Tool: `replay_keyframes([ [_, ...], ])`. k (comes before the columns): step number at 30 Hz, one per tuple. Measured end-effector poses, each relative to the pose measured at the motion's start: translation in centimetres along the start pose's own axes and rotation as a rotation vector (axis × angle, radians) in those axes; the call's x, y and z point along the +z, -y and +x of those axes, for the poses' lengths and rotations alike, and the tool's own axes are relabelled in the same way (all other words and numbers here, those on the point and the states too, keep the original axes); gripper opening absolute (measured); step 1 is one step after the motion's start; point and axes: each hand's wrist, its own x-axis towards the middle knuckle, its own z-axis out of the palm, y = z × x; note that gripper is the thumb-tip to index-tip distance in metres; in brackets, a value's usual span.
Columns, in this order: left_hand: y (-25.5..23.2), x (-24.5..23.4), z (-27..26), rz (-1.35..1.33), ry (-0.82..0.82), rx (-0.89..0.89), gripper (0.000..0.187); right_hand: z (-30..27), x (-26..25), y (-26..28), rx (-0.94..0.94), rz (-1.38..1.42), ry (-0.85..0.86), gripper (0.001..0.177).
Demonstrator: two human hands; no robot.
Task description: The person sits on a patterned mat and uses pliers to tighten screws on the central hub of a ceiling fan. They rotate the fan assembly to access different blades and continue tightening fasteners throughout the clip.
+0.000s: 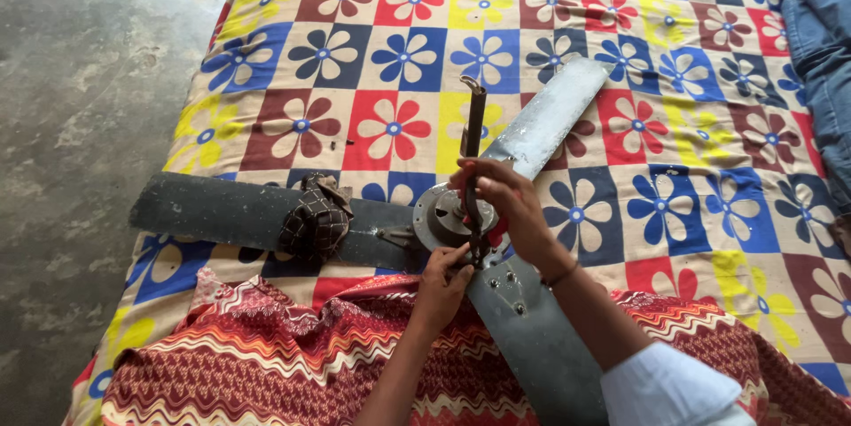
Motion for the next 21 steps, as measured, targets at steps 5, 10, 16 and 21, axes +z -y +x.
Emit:
replay_keyframes([
  [5, 0.4, 0.4, 0.0, 0.019, -0.004, 0.061, 0.044, -2.9, 2.3, 0.5, -0.213, 0.028, -0.145, 0.041],
  [10, 0.6, 0.5, 0.4, 0.033, -0.017, 0.029, 0.044, -3.0, 2.3, 1.1, -0.163, 0.089, -0.225, 0.040],
  [16, 1.7, 0.8, 1.1, -0.059, -0.004, 0.077, 0.046, -2.7, 2.3, 0.4, -0.243, 0.204, -0.229, 0.035],
  [21, 2.4, 0.5, 0.5, -0.037, 0.011, -0.023, 0.046, -2.9, 2.3, -0.5, -0.258, 0.161, -0.202, 0.031],
])
